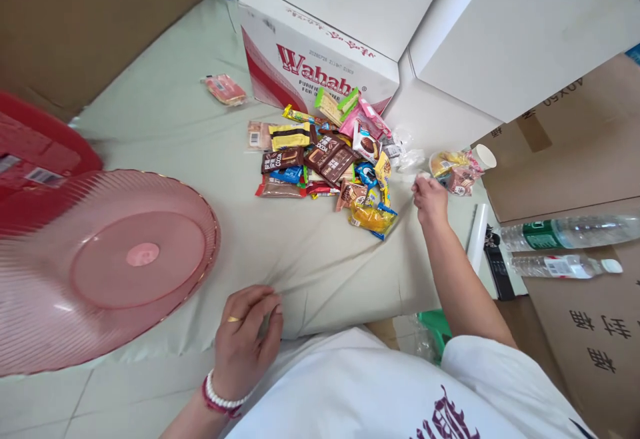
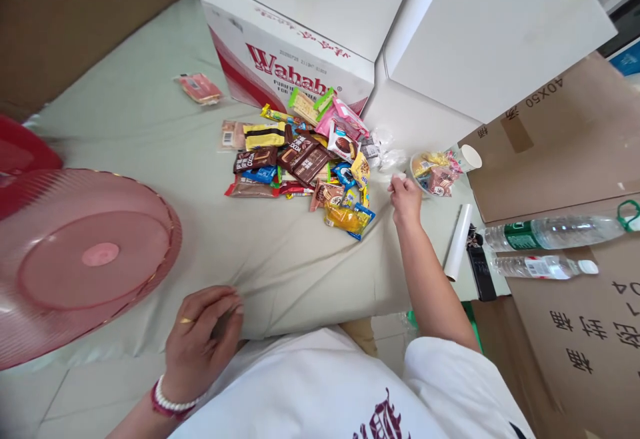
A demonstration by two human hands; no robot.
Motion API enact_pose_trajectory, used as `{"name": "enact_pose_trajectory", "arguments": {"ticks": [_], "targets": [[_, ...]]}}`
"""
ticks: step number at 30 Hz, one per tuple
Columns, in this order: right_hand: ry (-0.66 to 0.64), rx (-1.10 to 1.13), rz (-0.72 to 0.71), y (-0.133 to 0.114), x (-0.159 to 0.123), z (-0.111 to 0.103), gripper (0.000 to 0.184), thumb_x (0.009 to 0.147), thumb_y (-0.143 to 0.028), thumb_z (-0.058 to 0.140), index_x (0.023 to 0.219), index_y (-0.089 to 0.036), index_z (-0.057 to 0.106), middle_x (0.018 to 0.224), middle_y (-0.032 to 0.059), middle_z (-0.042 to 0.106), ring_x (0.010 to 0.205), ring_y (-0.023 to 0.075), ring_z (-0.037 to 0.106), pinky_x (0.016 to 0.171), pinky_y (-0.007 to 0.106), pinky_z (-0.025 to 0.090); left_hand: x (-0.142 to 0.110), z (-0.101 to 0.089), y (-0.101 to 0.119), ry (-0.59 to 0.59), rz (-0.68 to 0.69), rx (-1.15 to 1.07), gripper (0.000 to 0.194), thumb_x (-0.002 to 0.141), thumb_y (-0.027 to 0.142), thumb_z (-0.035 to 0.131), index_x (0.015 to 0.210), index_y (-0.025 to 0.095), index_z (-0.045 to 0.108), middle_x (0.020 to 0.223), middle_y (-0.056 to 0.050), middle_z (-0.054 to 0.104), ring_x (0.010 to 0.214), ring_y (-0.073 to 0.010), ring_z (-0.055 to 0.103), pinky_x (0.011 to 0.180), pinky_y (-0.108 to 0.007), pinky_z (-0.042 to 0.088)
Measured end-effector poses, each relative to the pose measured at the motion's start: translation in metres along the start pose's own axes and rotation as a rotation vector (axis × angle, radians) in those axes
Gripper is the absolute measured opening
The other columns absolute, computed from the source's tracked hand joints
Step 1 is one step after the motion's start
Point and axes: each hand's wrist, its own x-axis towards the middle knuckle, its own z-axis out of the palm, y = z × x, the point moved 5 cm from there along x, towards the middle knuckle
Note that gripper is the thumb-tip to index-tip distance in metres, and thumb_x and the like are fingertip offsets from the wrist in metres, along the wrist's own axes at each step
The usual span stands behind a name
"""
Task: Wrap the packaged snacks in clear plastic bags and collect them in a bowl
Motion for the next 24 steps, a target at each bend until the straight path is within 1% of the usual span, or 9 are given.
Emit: {"name": "enact_pose_trajectory", "arguments": {"ticks": [3, 7, 9, 12, 15, 17, 19, 21, 24], "targets": [[-0.260, 0.401, 0.195, 0.010, -0.071, 0.003, 0.038, 0.076, -0.047, 0.082, 0.075, -0.020, 0.055, 0.058, -0.0070, 0.049, 0.041, 0.0036, 0.030, 0.038, 0.016, 0.022, 0.013, 0.010, 0.009, -0.069, -0.155, -0.191, 0.017, 0.092, 0.008, 0.059, 0.104, 0.020, 0.062, 0.098, -0.005, 0.063, 0.084, -0.0149, 0.062, 0.075, -0.028, 0.052], [-0.516, 0.553, 0.427, 0.024, -0.153, 0.027, 0.038, 0.076, -0.041, 0.083, 0.069, -0.019, 0.054, 0.051, -0.0082, 0.043, 0.038, 0.0020, 0.025, 0.036, 0.014, 0.022, 0.039, 0.042, 0.024, -0.105, -0.289, -0.430, 0.009, 0.096, 0.022, 0.060, 0.104, 0.022, 0.064, 0.099, -0.004, 0.062, 0.082, -0.0129, 0.061, 0.071, -0.025, 0.053], [-0.606, 0.568, 0.504, 0.031, -0.176, 0.042, 0.039, 0.077, -0.041, 0.083, 0.067, -0.018, 0.053, 0.049, -0.0086, 0.042, 0.036, 0.0015, 0.022, 0.035, 0.014, 0.020, 0.050, 0.061, 0.028, -0.145, -0.335, -0.505, 0.029, 0.093, 0.032, 0.066, 0.120, 0.022, 0.063, 0.114, -0.009, 0.060, 0.093, -0.0160, 0.062, 0.075, -0.027, 0.055], [-0.704, 0.587, 0.583, 0.038, -0.191, 0.060, 0.041, 0.074, -0.041, 0.085, 0.065, -0.018, 0.052, 0.046, -0.0094, 0.040, 0.036, 0.0013, 0.018, 0.035, 0.015, 0.017, 0.059, 0.080, 0.032, -0.233, -0.318, -0.552, 0.047, 0.087, 0.035, 0.072, 0.131, 0.022, 0.061, 0.126, -0.012, 0.059, 0.106, -0.0201, 0.062, 0.085, -0.032, 0.054], [-0.756, 0.558, 0.587, 0.038, -0.196, 0.069, 0.045, 0.076, -0.050, 0.083, 0.066, -0.019, 0.052, 0.047, -0.0089, 0.041, 0.038, 0.0025, 0.019, 0.036, 0.017, 0.018, 0.057, 0.089, 0.034, -0.327, -0.315, -0.551, 0.019, 0.092, 0.032, 0.065, 0.106, 0.022, 0.072, 0.100, -0.006, 0.069, 0.093, -0.0188, 0.064, 0.085, -0.033, 0.051], [-0.749, 0.511, 0.478, 0.033, -0.197, 0.072, 0.048, 0.078, -0.064, 0.077, 0.074, -0.019, 0.059, 0.059, -0.0044, 0.053, 0.045, 0.0061, 0.036, 0.042, 0.018, 0.030, 0.053, 0.091, 0.034, -0.321, -0.363, -0.512, 0.017, 0.096, 0.032, 0.059, 0.092, 0.022, 0.072, 0.083, -0.003, 0.068, 0.081, -0.0171, 0.063, 0.080, -0.031, 0.049], [-0.725, 0.419, 0.300, 0.025, -0.198, 0.073, 0.052, 0.074, -0.069, 0.078, 0.089, -0.021, 0.066, 0.081, 0.0003, 0.065, 0.067, 0.0119, 0.054, 0.058, 0.022, 0.045, 0.049, 0.090, 0.034, -0.278, -0.400, -0.484, 0.018, 0.096, 0.032, 0.059, 0.089, 0.021, 0.072, 0.080, -0.002, 0.067, 0.077, -0.0166, 0.061, 0.077, -0.031, 0.047], [-0.707, 0.306, 0.173, 0.022, -0.200, 0.072, 0.049, 0.070, -0.062, 0.085, 0.094, -0.023, 0.068, 0.091, 0.0007, 0.067, 0.082, 0.0151, 0.058, 0.073, 0.026, 0.049, 0.047, 0.089, 0.034, -0.245, -0.433, -0.509, 0.017, 0.095, 0.033, 0.060, 0.089, 0.021, 0.071, 0.081, -0.002, 0.068, 0.078, -0.0162, 0.060, 0.077, -0.030, 0.046], [-0.665, 0.240, 0.188, 0.027, -0.197, 0.063, 0.038, 0.071, -0.053, 0.087, 0.082, -0.022, 0.069, 0.075, -0.0017, 0.064, 0.070, 0.0133, 0.054, 0.067, 0.026, 0.046, 0.043, 0.085, 0.021, -0.197, -0.582, -0.611, 0.022, 0.093, 0.040, 0.062, 0.088, 0.020, 0.067, 0.078, -0.001, 0.065, 0.073, -0.0143, 0.056, 0.071, -0.027, 0.045]]}}
